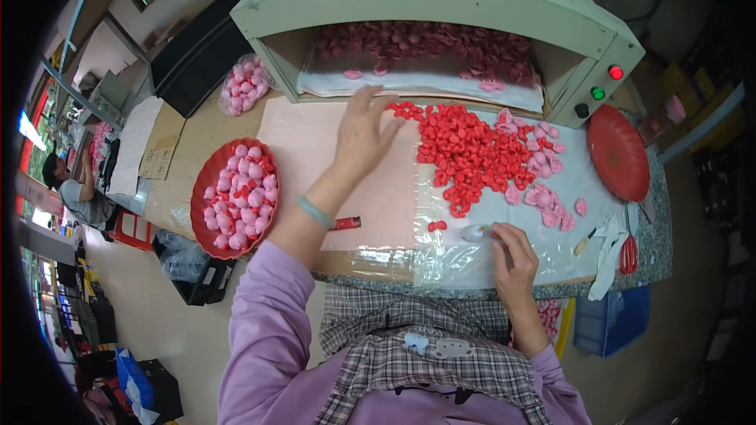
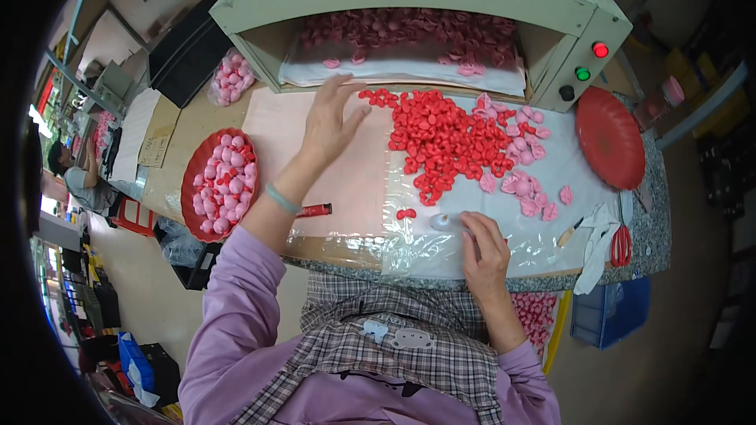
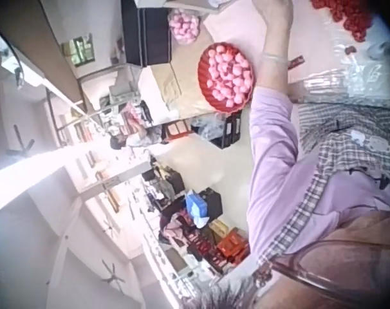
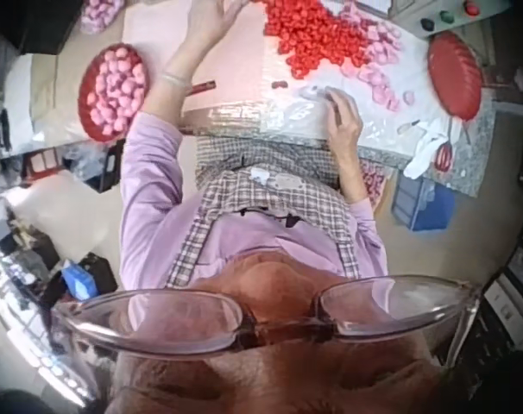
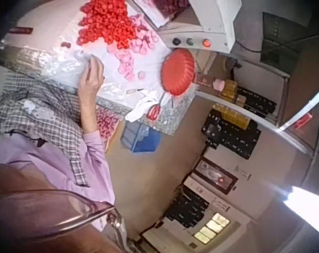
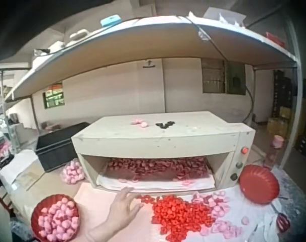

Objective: Manually applying glue to small pink plastic parts and joining them together.

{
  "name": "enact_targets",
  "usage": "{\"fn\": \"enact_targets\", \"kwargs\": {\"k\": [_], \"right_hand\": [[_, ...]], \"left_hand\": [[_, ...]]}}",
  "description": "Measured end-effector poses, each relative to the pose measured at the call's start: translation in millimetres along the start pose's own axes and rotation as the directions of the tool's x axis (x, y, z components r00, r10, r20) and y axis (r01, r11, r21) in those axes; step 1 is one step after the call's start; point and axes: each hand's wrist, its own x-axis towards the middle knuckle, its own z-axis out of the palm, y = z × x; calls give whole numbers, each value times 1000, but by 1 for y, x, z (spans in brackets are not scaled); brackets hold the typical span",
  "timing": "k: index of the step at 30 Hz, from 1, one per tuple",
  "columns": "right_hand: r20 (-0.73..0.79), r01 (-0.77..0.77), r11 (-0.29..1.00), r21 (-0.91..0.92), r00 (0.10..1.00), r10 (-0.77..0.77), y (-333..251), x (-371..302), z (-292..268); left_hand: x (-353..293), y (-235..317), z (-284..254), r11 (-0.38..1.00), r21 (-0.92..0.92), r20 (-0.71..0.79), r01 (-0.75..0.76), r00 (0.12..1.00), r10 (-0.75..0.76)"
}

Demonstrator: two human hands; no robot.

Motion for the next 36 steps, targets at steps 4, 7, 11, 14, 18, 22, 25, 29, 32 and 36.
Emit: {"fn": "enact_targets", "kwargs": {"k": [4,7,11,14,18,22,25,29,32,36], "right_hand": [[-12,64,998,-3,998,-64,-1,4,5],[-3,25,1000,8,1000,-25,-1,7,8],[2,-45,999,7,999,45,2,11,7],[2,-89,996,14,996,89,5,10,8],[21,-95,995,0,995,95,2,13,10],[40,-108,994,7,993,108,3,14,9],[44,-125,992,16,991,124,4,15,8],[41,-115,993,26,993,114,5,15,7],[41,-98,995,36,994,97,6,14,7],[34,-87,995,58,996,85,5,13,6]], "left_hand": [[42,-95,35,918,346,49,192,974,-222],[80,-121,59,811,471,334,348,780,-529],[107,-121,102,890,366,301,271,871,-389],[137,-117,126,922,235,322,309,870,-373],[141,-131,157,959,243,109,144,978,-175],[135,-138,170,945,321,56,70,994,-92],[125,-132,163,954,298,12,7,1000,-12],[122,-124,148,930,362,-19,-70,996,82],[135,-130,145,929,370,114,-32,993,-12],[147,-159,145,921,360,87,151,977,-194]]}}
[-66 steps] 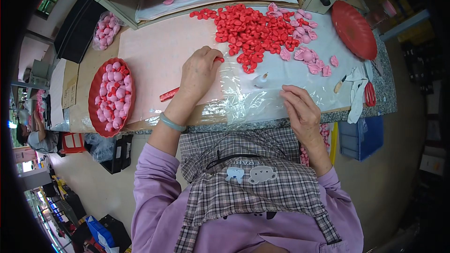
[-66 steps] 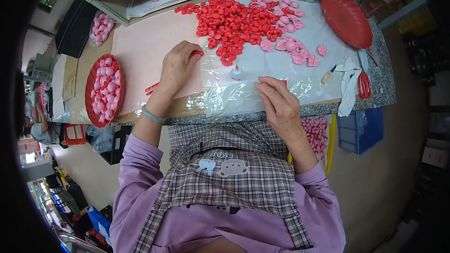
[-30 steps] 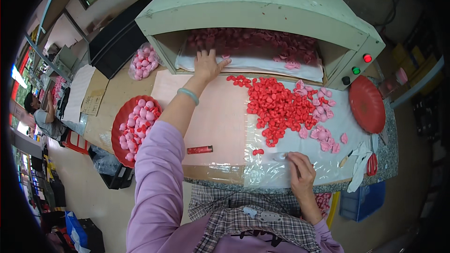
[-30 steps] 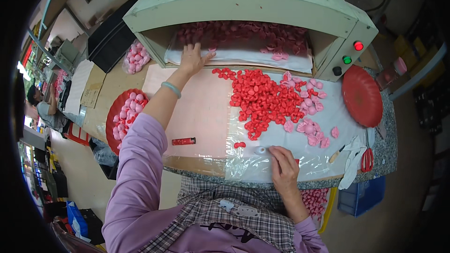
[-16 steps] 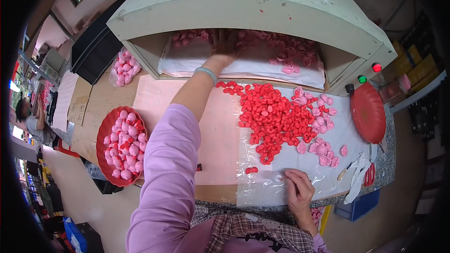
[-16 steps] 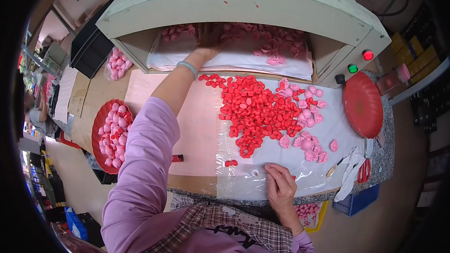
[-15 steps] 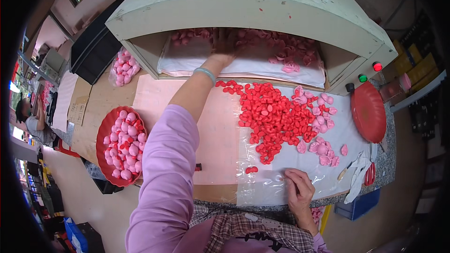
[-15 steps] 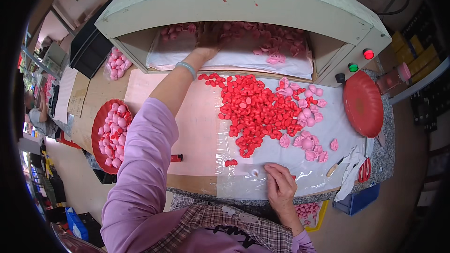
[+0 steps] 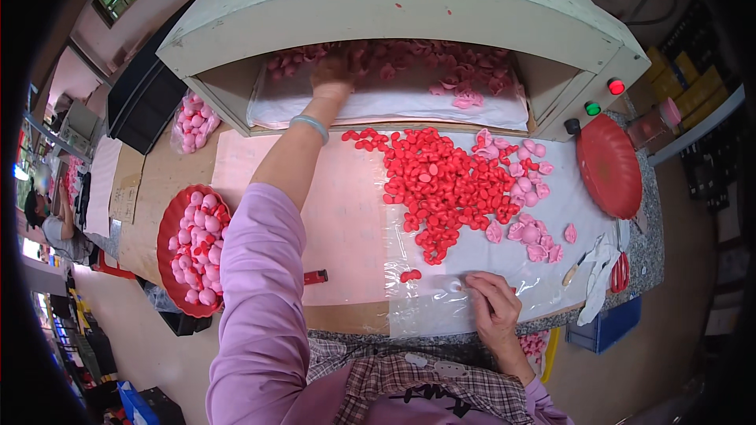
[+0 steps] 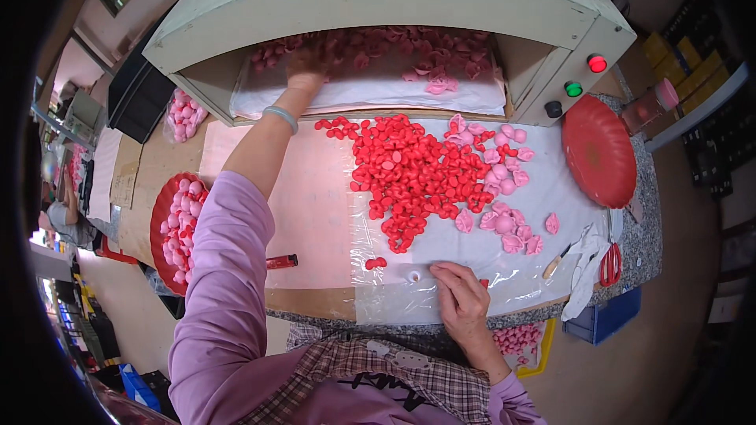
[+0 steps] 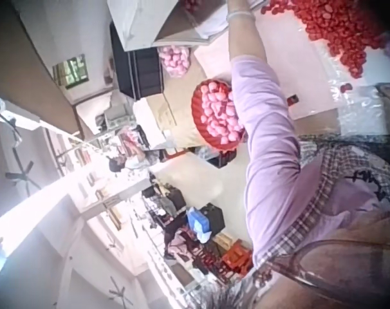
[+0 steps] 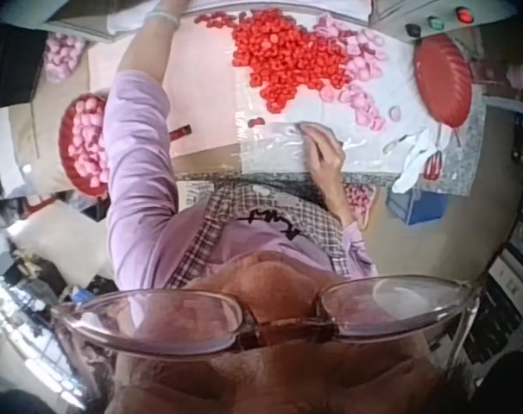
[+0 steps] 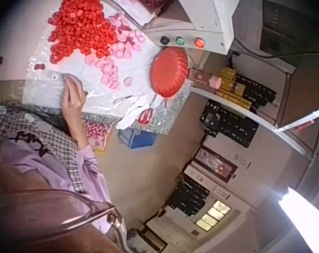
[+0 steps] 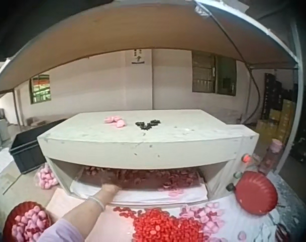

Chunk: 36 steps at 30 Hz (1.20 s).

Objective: Manually applying glue to small pink plastic parts and joining them together.

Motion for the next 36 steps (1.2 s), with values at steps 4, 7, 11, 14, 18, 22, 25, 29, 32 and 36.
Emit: {"fn": "enact_targets", "kwargs": {"k": [4,7,11,14,18,22,25,29,32,36], "right_hand": [[-6,17,1000,25,1000,-16,1,-3,1],[-48,-8,999,36,999,9,0,-7,-2],[-60,-21,998,60,998,25,6,-7,-1],[-65,20,997,69,998,-15,7,-12,-2],[-88,94,992,87,992,-86,6,-7,0],[-92,97,987,127,992,-86,7,-8,5],[-61,95,989,116,994,-88,7,-13,2],[-84,75,991,110,994,-66,7,-18,2],[-89,83,992,97,993,-74,5,-18,1],[-76,57,994,90,996,-50,-6,-18,-3]], "left_hand": [[-1,-21,-11,994,31,-122,102,988,-98],[-22,1,-54,936,-331,-193,122,962,-194],[-102,41,-115,621,-745,163,242,970,-182],[-189,71,-152,632,-737,251,240,965,-74],[-267,102,-184,778,-616,255,121,966,51],[-300,112,-182,891,-454,206,5,974,99],[-308,112,-182,901,-410,92,-141,976,195],[-314,112,-188,903,-398,71,-160,976,204],[-317,106,-184,890,-412,56,-195,970,238],[-314,105,-190,882,-409,-22,-233,969,246]]}}
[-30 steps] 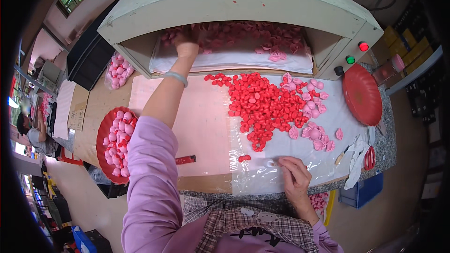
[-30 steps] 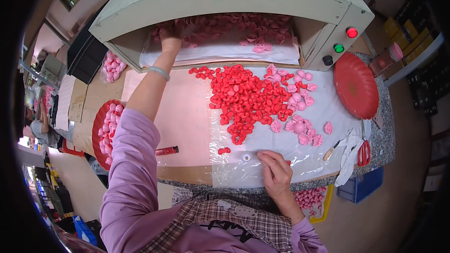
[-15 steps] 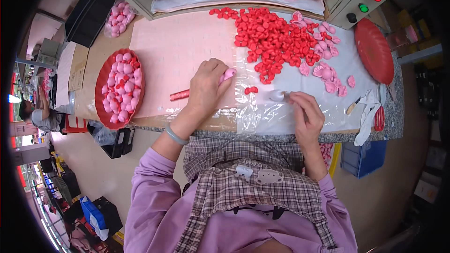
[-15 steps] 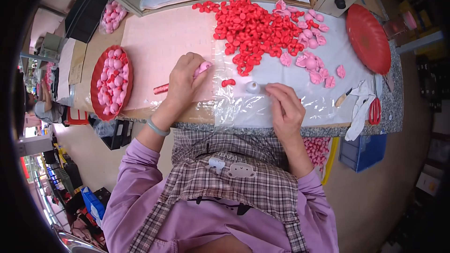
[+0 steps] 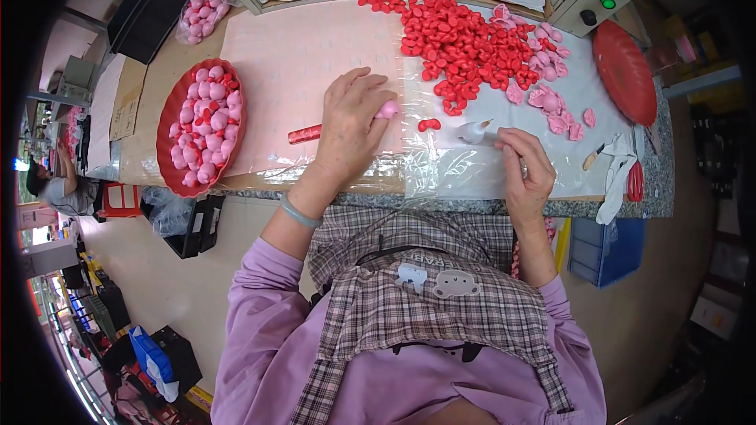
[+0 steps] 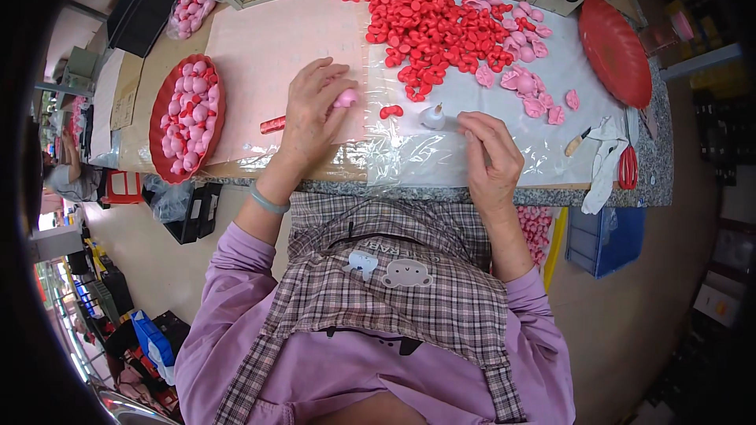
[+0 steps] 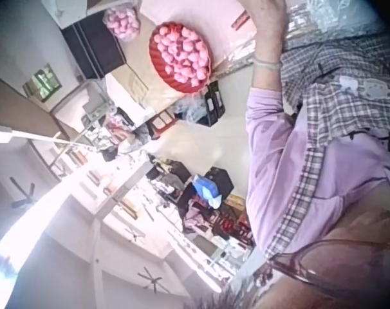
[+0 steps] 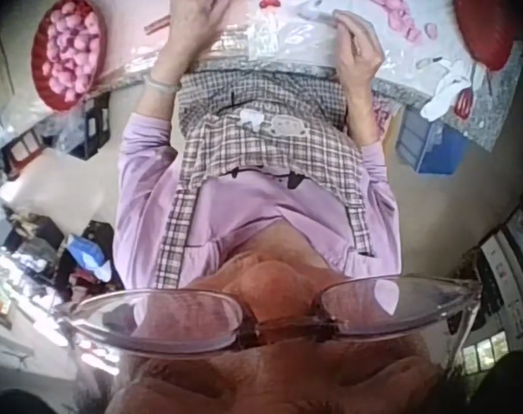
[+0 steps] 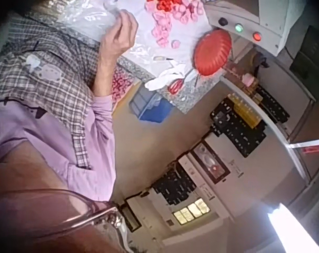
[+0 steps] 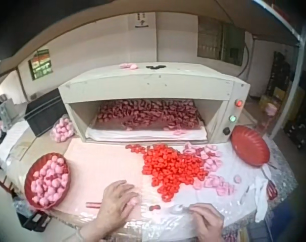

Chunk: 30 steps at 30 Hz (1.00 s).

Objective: Manually applying glue to small pink plastic parts and joining them together.

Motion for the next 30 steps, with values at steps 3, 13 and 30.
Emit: {"fn": "enact_targets", "kwargs": {"k": [3,13,30], "right_hand": [[9,122,989,-85,992,-122,-12,-3,0],[316,263,876,-404,939,-136,-46,0,66],[438,63,972,-226,898,44,-47,1,71]], "left_hand": [[3,4,-12,983,-153,-118,99,986,-118],[-38,51,-26,258,-824,365,504,821,-439],[-73,44,-45,-123,-774,582,621,621,-525]]}}
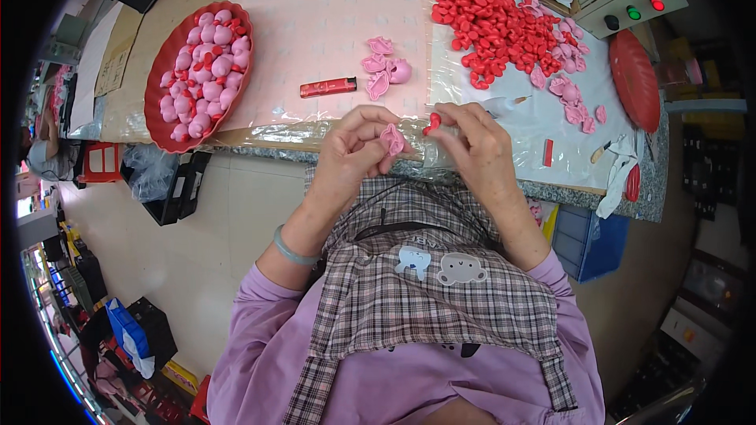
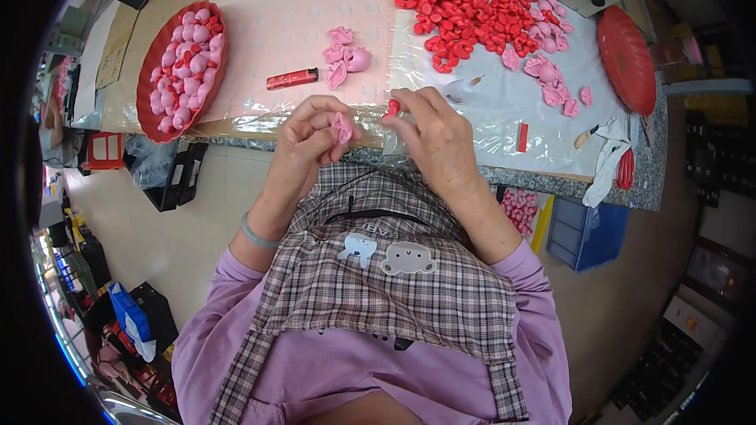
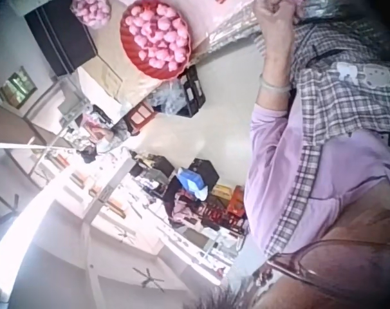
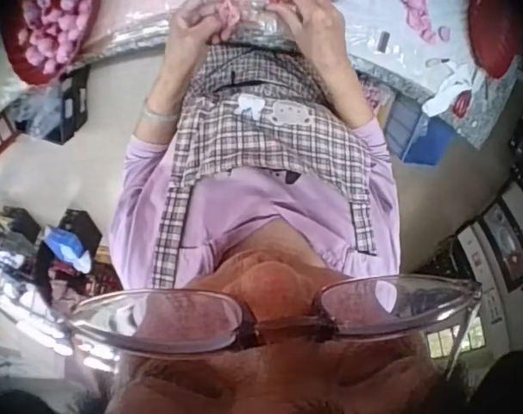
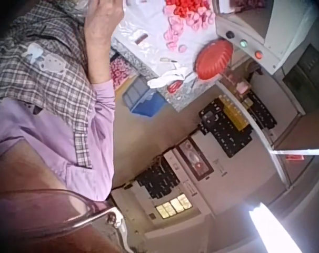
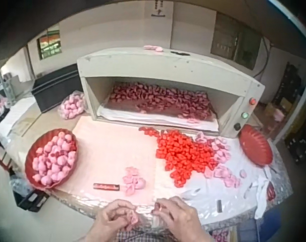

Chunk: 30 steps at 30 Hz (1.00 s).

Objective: Manually applying glue to small pink plastic parts and joining them together.

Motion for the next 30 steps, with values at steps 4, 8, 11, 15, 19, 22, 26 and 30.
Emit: {"fn": "enact_targets", "kwargs": {"k": [4,8,11,15,19,22,26,30], "right_hand": [[-102,179,984,-20,978,-180,7,-1,-4],[22,286,954,-95,958,-285,9,4,-2],[18,381,912,-149,924,-383,11,8,1],[-9,271,962,27,963,-271,0,6,-1],[9,63,958,280,998,-68,-4,-7,-9],[52,-17,887,461,999,-7,-5,-19,-9],[-2,-81,803,591,995,101,-16,-26,-6],[-125,50,906,420,992,3,-12,-28,-4]], "left_hand": [[2,-9,-10,995,-12,-30,-98,995,97],[-1,-9,-13,994,44,-21,-97,995,98],[-2,-6,-10,991,131,-21,-34,999,37],[-4,-2,-5,996,72,-45,-53,997,56],[-1,-8,-6,996,50,8,-76,997,76],[2,-10,-5,995,85,42,-53,998,49],[4,-14,5,996,81,57,-25,998,21],[0,-13,13,999,50,126,4,992,-11]]}}
